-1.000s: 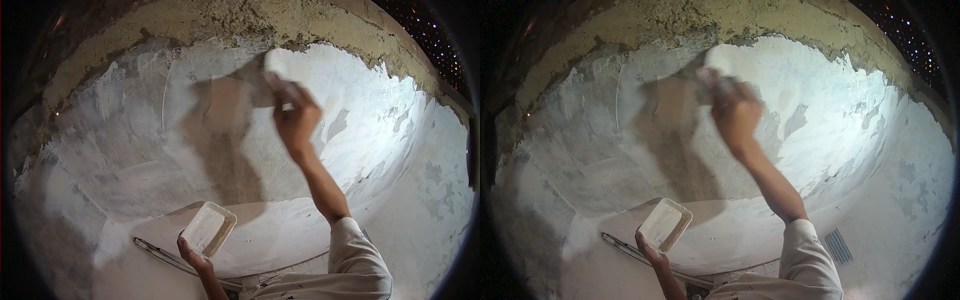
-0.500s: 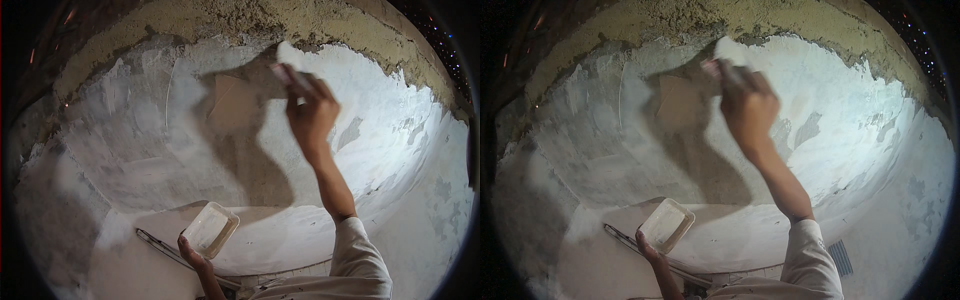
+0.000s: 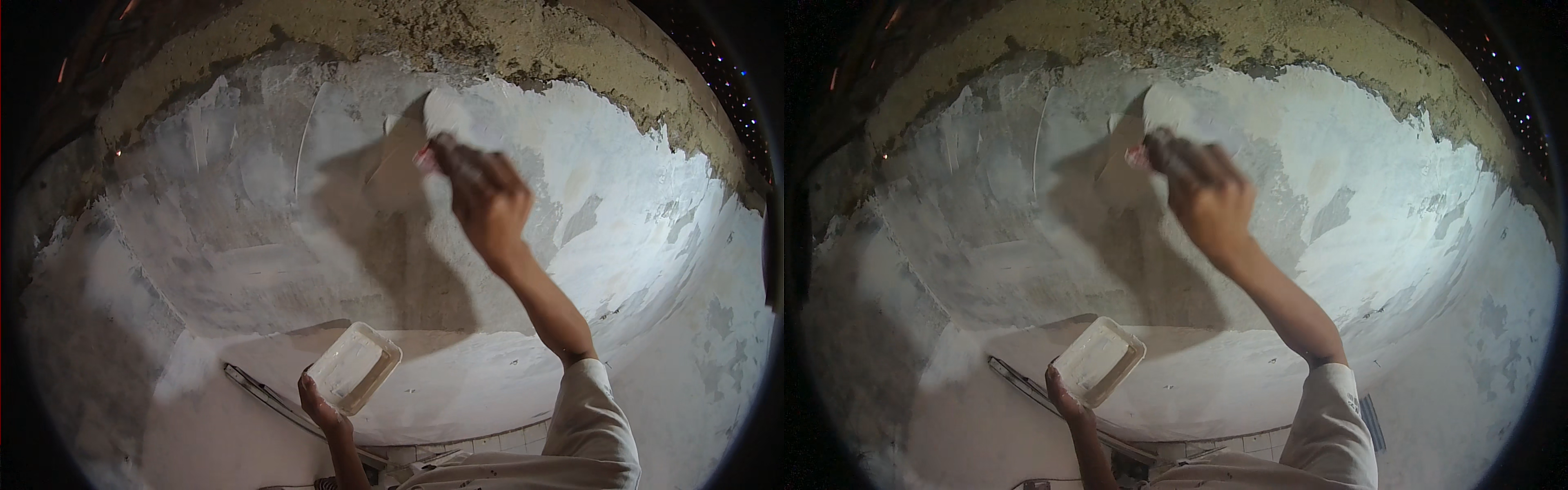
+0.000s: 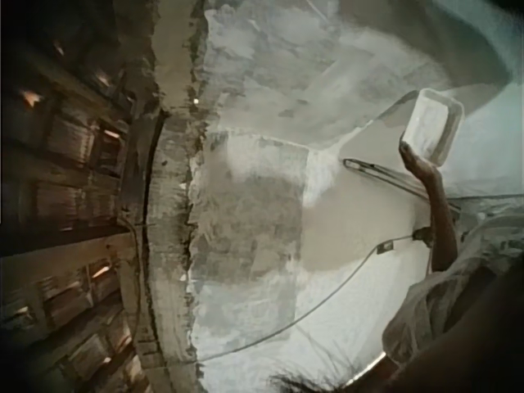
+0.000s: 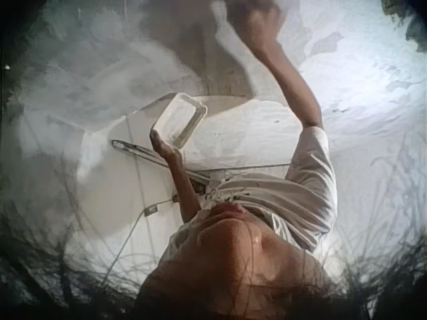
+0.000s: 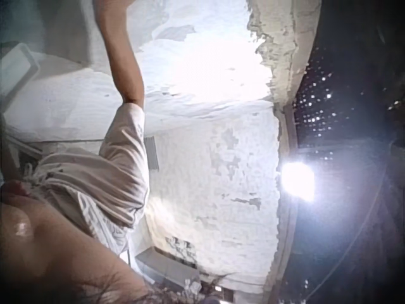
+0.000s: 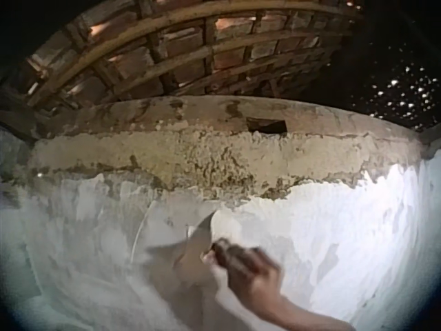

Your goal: Applying plaster or putty to the corner of a wall and ceiling using a spatula.

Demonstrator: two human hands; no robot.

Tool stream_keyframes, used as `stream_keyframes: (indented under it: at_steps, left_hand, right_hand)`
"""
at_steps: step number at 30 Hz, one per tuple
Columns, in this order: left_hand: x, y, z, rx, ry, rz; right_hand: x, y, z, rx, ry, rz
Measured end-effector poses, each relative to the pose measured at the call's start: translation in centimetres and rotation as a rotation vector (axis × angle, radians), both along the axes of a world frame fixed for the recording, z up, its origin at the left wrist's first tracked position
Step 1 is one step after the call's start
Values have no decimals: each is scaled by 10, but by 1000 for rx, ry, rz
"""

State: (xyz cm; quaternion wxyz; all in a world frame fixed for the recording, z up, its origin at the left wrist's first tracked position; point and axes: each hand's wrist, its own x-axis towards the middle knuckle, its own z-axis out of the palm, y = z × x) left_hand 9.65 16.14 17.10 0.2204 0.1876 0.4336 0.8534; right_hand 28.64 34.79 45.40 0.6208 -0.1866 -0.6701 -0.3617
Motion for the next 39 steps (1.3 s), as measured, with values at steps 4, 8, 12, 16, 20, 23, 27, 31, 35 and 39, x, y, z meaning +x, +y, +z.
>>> stream_keyframes:
  at_steps: [4,8,12,16,20,23,27,31,35,39]
  left_hand:
    - [-15,1,-4,28,-22,-9]
    - [-21,-6,8,-4,-12,-5]
    - [-30,-12,2,44,65,8]
    - [-33,-18,5,58,23,-19]
    - [-43,-25,2,11,-51,32]
    - [-49,-30,-1,10,-45,-22]
    - [-56,-37,3,-9,-65,-63]
    - [-58,-40,0,-23,-94,-53]
    - [-58,-45,0,-67,-85,-15]
    - [-61,-41,-9,-27,-64,-63]
  right_hand:
    - [-23,-24,-87,-113,-421,122]
    - [-24,-35,-93,-235,-506,234]
    - [-8,-40,-2,-116,-244,246]
    - [-16,-21,38,-22,-29,86]
    - [-37,-5,-69,-32,-274,-35]
    - [-30,-22,-186,-211,-522,93]
    - [-31,-57,-250,-561,-684,299]
    - [-18,-45,-187,-352,-497,263]
    - [-21,-46,-104,-116,-281,135]
    - [-23,-13,-162,-297,-355,-46]
